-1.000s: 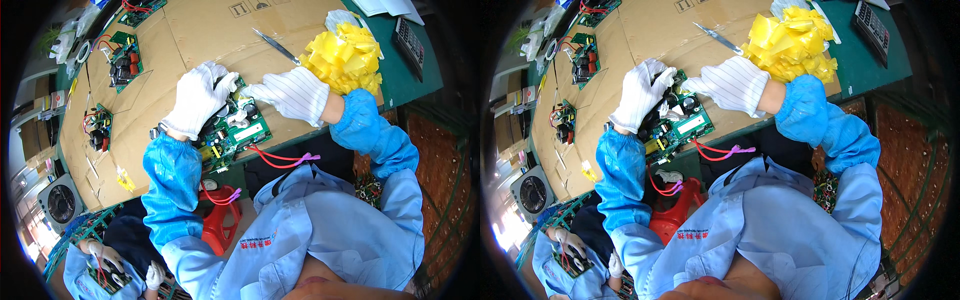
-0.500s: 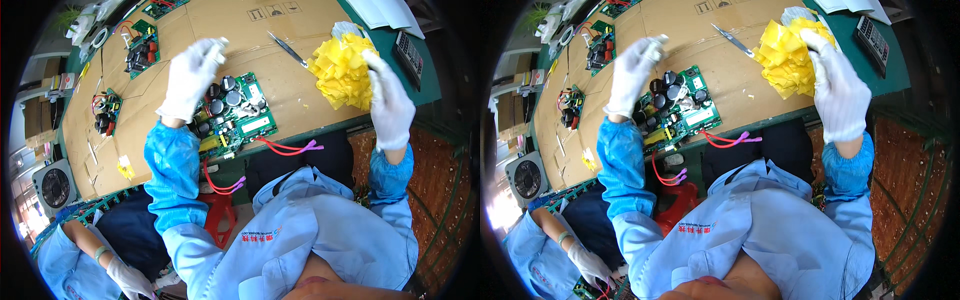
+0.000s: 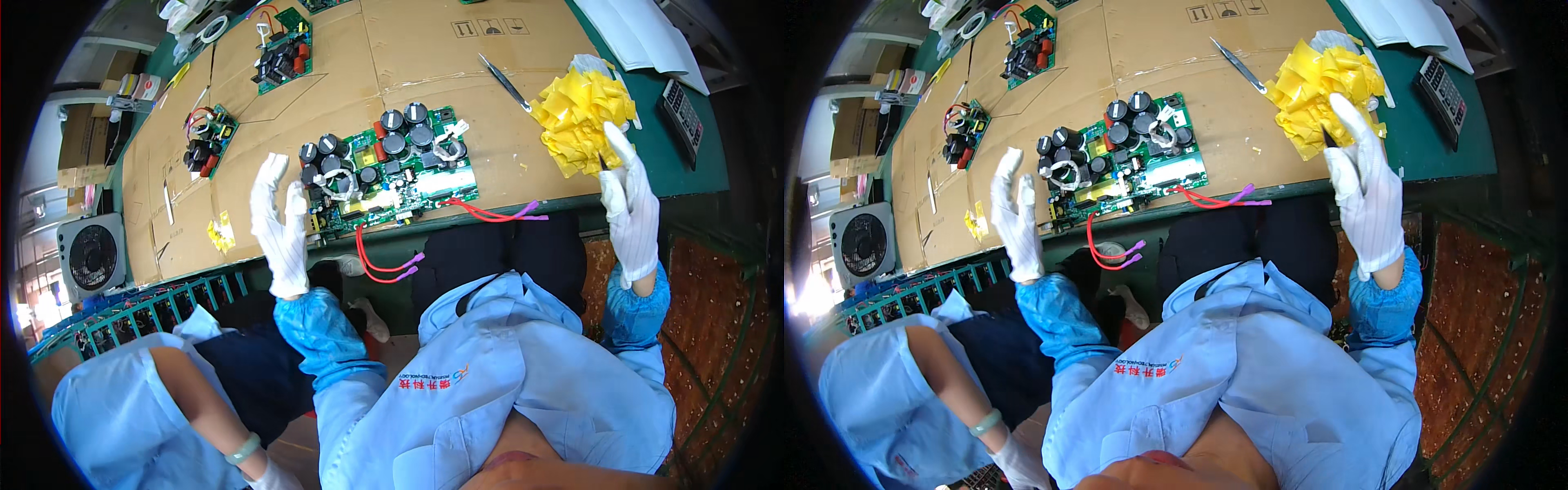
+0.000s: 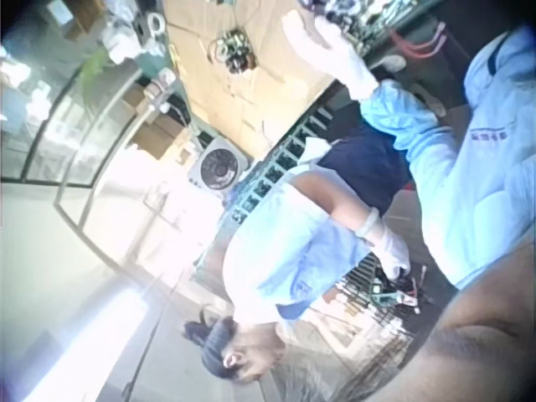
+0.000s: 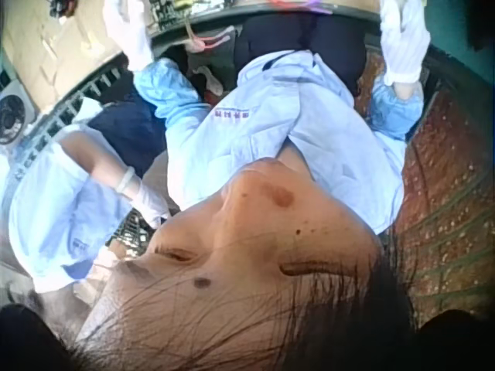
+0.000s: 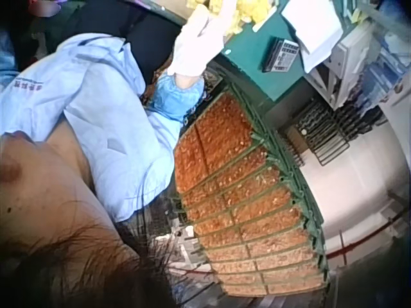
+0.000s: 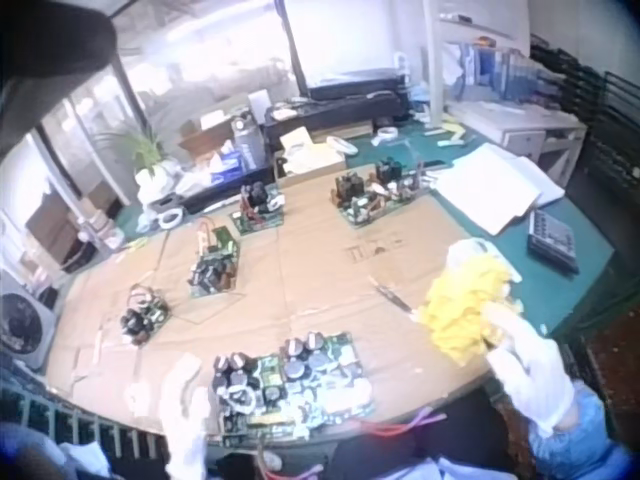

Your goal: Assembling components and checking a printed circuit board (PCB) at an electronics factory station.

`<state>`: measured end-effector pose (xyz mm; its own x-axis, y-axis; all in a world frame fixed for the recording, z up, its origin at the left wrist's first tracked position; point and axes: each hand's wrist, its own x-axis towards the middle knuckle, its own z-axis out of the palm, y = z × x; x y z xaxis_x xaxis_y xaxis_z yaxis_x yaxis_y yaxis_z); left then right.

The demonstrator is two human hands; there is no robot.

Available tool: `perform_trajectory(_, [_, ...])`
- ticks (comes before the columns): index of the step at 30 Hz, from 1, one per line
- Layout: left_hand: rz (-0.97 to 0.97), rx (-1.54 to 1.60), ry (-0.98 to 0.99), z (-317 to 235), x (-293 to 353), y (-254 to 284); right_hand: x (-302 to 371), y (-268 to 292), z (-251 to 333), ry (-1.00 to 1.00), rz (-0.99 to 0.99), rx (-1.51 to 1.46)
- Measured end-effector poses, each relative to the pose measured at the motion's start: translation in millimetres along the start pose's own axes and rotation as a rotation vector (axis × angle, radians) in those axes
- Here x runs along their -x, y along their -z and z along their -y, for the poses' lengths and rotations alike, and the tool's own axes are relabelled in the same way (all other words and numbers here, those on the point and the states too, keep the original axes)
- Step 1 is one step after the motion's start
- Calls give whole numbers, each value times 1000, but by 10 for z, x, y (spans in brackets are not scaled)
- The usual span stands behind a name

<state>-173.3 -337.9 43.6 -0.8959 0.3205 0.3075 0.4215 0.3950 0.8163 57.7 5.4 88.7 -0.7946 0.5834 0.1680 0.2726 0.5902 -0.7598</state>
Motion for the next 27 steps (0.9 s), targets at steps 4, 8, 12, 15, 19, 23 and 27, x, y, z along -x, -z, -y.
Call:
perform_trajectory(4, [-46, 522, 191, 381, 234, -219, 93, -111, 8, -17, 131, -78])
perform_trajectory(8, [-158, 504, 314, 29, 266, -329, 161, -188, -83, 25, 109, -100])
perform_trajectory(12, [-154, 457, 275, -281, 589, -730, 209, -209, -7, -144, 20, -388])
perform_trajectory(15, [-220, 529, 393, -659, 829, -1096, 214, -249, 37, -52, -4, -353])
perform_trajectory(19, [-179, 515, 758, -1057, 798, -1143, 291, -307, 1, -111, 41, -371])
perform_trajectory(23, [-65, 365, 241, -538, 1287, -1065, 374, -411, 136, -134, 194, -281])
perform_trajectory(27, [-211, -145, -173, -351, 1260, -766, 333, -506, 144, 94, 210, -114])
